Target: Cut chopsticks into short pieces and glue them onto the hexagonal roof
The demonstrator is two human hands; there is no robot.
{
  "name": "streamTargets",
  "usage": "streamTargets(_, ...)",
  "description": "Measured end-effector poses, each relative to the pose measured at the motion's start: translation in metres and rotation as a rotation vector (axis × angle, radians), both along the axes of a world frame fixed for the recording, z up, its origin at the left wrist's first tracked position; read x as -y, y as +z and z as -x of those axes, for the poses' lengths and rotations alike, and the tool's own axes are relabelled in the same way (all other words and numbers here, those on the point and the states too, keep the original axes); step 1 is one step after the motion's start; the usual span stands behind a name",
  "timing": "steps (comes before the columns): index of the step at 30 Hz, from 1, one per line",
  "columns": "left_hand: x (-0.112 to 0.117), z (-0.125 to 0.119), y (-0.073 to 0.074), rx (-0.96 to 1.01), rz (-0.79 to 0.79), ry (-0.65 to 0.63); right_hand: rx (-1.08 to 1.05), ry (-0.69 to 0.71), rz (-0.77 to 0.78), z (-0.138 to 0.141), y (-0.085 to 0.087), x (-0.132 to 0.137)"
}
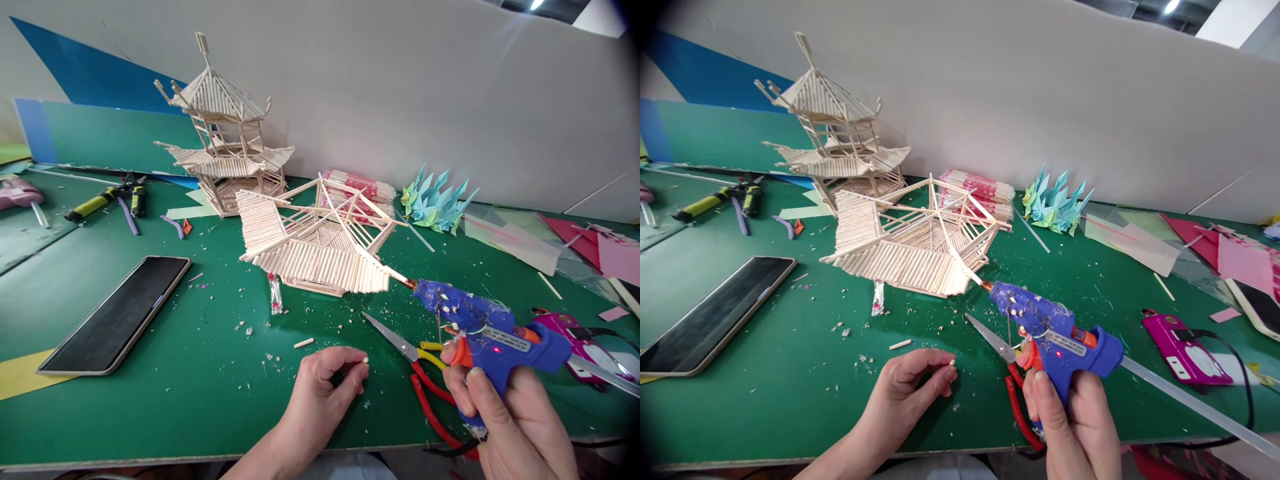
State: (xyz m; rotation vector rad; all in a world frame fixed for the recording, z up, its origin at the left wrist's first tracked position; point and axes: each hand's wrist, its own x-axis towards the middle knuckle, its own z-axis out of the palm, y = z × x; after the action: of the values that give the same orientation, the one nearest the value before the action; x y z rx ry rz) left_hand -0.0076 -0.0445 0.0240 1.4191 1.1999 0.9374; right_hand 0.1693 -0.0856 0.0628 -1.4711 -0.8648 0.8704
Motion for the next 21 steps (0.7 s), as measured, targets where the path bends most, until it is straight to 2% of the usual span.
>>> streamTargets(11,0.0007,-0.0005,0.0011,0.013,0.017,0.002,0.015,0.066,-0.030,0.0013,0.0008,-0.0028)
streamTargets(21,0.0009,-0.0006,0.0033,0.026,0.038,0.005,-0.006,0.046,-0.001,-0.0026,-0.0015,-0.0008)
